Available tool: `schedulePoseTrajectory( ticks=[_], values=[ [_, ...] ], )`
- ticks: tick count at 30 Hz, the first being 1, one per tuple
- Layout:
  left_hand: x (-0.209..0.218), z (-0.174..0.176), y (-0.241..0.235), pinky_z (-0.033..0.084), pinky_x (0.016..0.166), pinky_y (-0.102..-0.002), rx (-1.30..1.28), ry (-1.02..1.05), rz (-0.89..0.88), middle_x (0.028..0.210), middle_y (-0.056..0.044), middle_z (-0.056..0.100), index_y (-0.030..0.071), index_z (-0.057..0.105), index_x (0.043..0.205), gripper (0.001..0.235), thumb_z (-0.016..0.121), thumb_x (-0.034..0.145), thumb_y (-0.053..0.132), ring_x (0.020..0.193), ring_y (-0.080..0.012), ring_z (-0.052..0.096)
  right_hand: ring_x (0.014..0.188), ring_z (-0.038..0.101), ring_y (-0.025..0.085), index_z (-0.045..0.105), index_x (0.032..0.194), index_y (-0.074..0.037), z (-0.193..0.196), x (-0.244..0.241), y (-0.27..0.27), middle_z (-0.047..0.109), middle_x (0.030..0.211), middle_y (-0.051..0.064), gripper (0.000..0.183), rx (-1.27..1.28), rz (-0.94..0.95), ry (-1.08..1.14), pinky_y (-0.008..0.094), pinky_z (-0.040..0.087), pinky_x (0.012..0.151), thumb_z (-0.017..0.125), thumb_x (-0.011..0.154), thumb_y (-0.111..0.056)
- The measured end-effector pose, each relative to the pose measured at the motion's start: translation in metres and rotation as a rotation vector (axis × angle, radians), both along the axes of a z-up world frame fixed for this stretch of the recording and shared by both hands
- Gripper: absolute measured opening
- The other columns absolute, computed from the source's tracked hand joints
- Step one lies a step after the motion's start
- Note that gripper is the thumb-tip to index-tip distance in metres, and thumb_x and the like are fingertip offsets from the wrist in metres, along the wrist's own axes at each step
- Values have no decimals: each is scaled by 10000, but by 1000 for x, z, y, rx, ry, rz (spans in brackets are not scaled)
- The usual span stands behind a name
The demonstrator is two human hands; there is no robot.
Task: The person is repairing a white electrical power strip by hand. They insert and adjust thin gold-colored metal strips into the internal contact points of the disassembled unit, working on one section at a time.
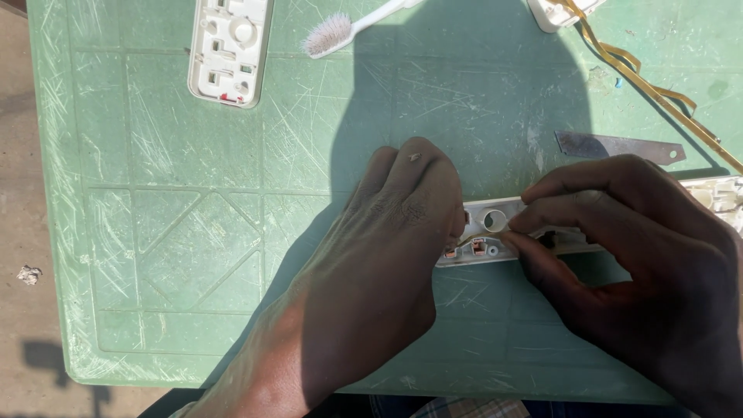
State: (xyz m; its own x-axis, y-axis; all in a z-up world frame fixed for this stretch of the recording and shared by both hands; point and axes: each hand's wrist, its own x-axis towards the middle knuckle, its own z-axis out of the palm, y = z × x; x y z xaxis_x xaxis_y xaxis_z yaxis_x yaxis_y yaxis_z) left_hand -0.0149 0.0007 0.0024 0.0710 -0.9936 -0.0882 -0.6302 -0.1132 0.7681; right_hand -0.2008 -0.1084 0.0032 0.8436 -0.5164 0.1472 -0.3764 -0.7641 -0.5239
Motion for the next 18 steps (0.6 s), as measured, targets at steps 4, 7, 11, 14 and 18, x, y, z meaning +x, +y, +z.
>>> schedulePoseTrajectory(
  ticks=[4, 7, 11, 14, 18],
  values=[
    [-5, -3, -1, 428, 729, -413, 14, -133, -34, 1037, -121, 419, 60, 422, 902, 468, 440, 537, -232, 883, -290, 400, 951, 692, 205, 769, 955, -51, 1, 3, -2, 698, 1078, 110, 104, 83, -37, -31, 335, 553, 862, 842, 884, -35],
    [-5, -5, -2, 436, 770, -409, 3, -129, -24, 1055, -123, 417, 66, 410, 903, 549, 451, 433, -215, 908, -303, 400, 976, 675, 166, 802, 903, -96, -1, -1, -11, 691, 1047, 60, 58, 214, -62, -39, 298, 528, 931, 825, 857, -70],
    [3, 2, -1, 420, 741, -354, 42, 19, -60, 1055, -62, 429, 131, 439, 984, 593, 412, 527, -246, 926, -256, 404, 1068, 736, 229, 786, 1000, -90, 4, -13, -22, 743, 1087, 94, 132, 190, 16, 5, 358, 585, 930, 668, 941, -84],
    [6, 7, 1, 427, 744, -325, 69, 58, -120, 1089, -43, 427, 209, 473, 1145, 793, 377, 524, -275, 962, -243, 406, 1149, 724, 305, 762, 1031, -33, 4, -25, -26, 720, 1159, 168, 157, 142, 50, 4, 413, 569, 1042, 634, 952, -77],
    [6, 9, -3, 437, 724, -295, 132, 11, -168, 1083, -25, 398, 307, 560, 1239, 1003, 342, 459, -285, 967, -225, 410, 1189, 668, 225, 795, 1142, -136, 10, -27, -7, 670, 1291, 125, 227, 154, -152, 109, 291, 584, 606, 686, 948, -90]
  ],
)
